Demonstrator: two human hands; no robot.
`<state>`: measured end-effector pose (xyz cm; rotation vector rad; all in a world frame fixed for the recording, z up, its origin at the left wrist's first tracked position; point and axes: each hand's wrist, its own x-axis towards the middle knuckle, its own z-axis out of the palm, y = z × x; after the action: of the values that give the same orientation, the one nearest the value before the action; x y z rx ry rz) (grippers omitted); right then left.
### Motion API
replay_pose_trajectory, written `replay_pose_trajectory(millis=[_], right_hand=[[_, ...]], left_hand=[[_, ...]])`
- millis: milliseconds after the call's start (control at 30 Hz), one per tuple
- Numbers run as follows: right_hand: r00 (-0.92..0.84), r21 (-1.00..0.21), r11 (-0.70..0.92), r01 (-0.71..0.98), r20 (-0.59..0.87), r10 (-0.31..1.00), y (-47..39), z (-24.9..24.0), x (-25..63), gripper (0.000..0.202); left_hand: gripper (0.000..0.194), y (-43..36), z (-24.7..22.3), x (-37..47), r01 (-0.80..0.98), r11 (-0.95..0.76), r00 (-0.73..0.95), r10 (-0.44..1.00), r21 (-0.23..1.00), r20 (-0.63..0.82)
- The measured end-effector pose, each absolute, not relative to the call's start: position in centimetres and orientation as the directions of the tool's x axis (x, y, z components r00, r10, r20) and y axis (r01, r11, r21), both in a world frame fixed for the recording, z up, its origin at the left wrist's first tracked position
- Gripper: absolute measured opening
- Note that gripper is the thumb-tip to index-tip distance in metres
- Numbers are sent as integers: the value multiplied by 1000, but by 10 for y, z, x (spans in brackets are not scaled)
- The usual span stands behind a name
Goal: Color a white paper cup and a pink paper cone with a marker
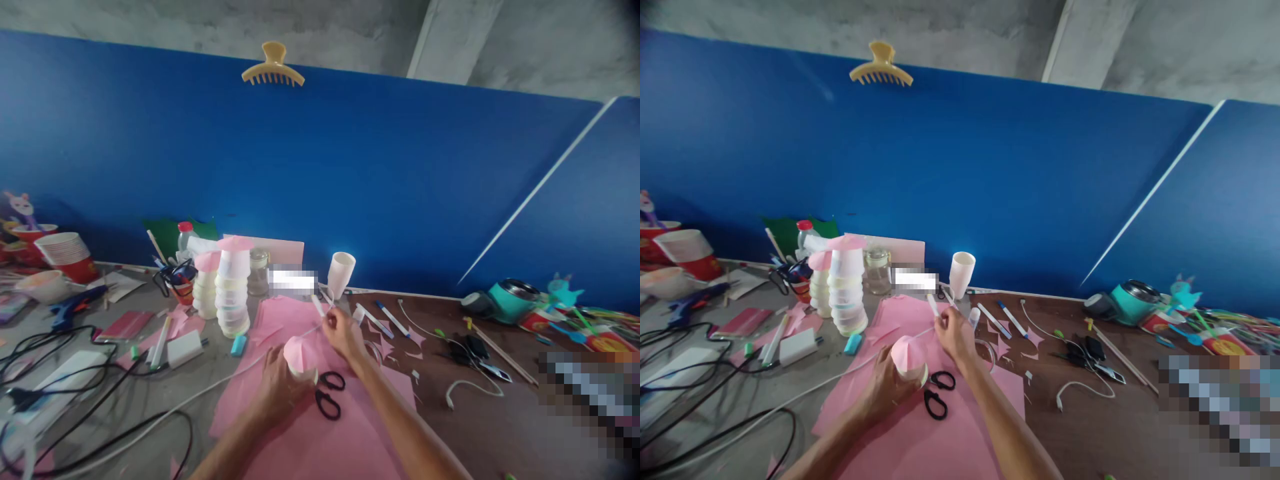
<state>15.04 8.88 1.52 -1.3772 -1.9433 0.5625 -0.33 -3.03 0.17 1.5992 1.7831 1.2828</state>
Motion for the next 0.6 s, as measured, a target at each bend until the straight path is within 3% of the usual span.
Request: replay_pose_trajectory(millis=[67, 100, 133, 167, 233, 300, 400, 500, 600], right_hand=[[-177, -780, 336, 529, 286, 942, 85, 29, 165, 30], [-170, -918, 301, 259, 263, 950, 80, 35, 172, 31], [-193, -967, 253, -13, 251, 949, 74, 40, 178, 30], [-241, -959, 197, -206, 245, 939, 66, 44, 182, 31], [-318, -922, 117, -370, 244, 916, 49, 46, 187, 32], [-310, -915, 152, -373, 277, 909, 33, 41, 188, 25], [-243, -903, 399, -158, 427, 871, 16, 26, 186, 15], [-224, -766, 643, 8, 625, 748, 8, 11, 183, 12], [-200, -699, 714, 32, 695, 690, 5, 2, 181, 9]], left_hand=[[42, -32, 4, -2, 653, -118, -177, 937, 748, 302], [39, -33, 5, -2, 697, -139, -137, 937, 704, 321], [36, -33, 5, -1, 726, -161, -103, 936, 669, 337], [33, -33, 3, -1, 746, -182, -84, 929, 641, 360], [32, -33, -2, -2, 766, -221, -69, 906, 603, 419], [37, -31, -10, -2, 774, -244, -76, 880, 584, 468], [38, -30, -22, -3, 777, -264, -65, 869, 571, 490], [40, -31, -27, -4, 767, -278, -56, 869, 578, 491], [39, -33, -23, -5, 749, -285, -23, 890, 598, 454]])
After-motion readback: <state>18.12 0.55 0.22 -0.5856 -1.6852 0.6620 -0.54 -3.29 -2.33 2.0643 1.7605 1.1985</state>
